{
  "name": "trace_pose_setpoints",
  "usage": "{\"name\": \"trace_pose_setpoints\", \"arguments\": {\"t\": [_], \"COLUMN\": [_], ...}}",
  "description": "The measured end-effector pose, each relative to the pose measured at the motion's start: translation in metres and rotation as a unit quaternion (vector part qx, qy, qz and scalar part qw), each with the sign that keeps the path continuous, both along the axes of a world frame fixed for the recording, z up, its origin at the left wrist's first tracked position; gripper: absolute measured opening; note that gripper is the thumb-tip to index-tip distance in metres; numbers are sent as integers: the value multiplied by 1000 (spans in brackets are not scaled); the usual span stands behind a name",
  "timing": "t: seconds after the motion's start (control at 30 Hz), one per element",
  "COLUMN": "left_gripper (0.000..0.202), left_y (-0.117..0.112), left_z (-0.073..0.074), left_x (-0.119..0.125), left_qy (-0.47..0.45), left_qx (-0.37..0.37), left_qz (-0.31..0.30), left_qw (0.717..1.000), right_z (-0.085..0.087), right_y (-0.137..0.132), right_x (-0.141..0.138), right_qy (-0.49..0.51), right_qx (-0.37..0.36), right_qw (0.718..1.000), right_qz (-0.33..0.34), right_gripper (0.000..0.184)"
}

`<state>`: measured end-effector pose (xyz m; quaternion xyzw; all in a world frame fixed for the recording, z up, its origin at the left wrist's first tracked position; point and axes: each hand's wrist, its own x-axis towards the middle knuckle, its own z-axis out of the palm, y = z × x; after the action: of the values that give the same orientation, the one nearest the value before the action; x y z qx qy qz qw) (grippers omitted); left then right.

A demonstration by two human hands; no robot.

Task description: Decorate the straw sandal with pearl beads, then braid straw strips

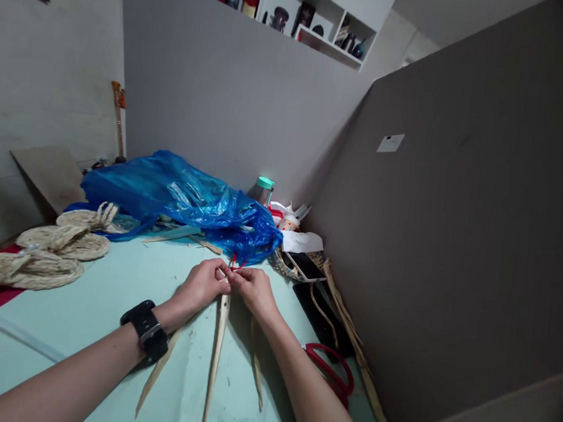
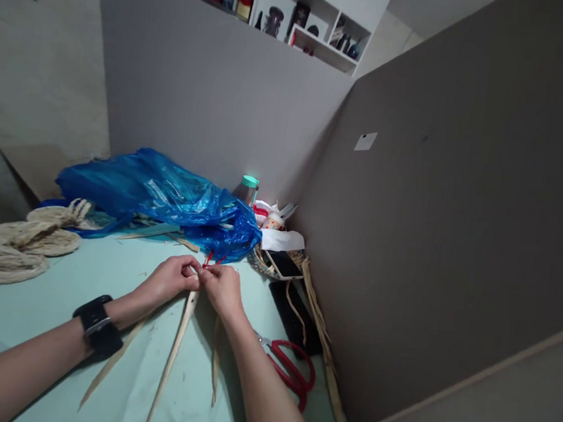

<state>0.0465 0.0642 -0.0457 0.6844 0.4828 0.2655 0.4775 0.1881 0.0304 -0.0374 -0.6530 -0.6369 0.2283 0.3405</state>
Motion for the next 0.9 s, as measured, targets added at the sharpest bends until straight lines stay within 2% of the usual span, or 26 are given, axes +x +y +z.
{"name": "trace_pose_setpoints", "arguments": {"t": [0.27,0.47,0.63,0.7,0.8,0.9], "left_gripper": [29,28,16,21,26,29], "left_y": [9,19,-10,-26,-47,-57], "left_z": [1,16,33,37,39,37], "left_x": [-5,-17,-7,-1,5,6], "left_qy": [60,116,161,171,186,185], "left_qx": [33,93,174,212,245,246], "left_qz": [-51,-45,-25,-14,-19,-32], "left_qw": [996,988,971,962,951,951], "right_z": [2,5,9,11,10,6], "right_y": [-2,-6,-12,-12,-7,-2], "right_x": [-2,-4,-6,-4,1,4], "right_qy": [-17,-46,-16,16,73,126], "right_qx": [2,3,7,-1,-24,-45], "right_qw": [999,998,998,999,997,991], "right_qz": [-27,-41,-53,-39,-5,18], "right_gripper": [20,15,16,17,20,19]}}
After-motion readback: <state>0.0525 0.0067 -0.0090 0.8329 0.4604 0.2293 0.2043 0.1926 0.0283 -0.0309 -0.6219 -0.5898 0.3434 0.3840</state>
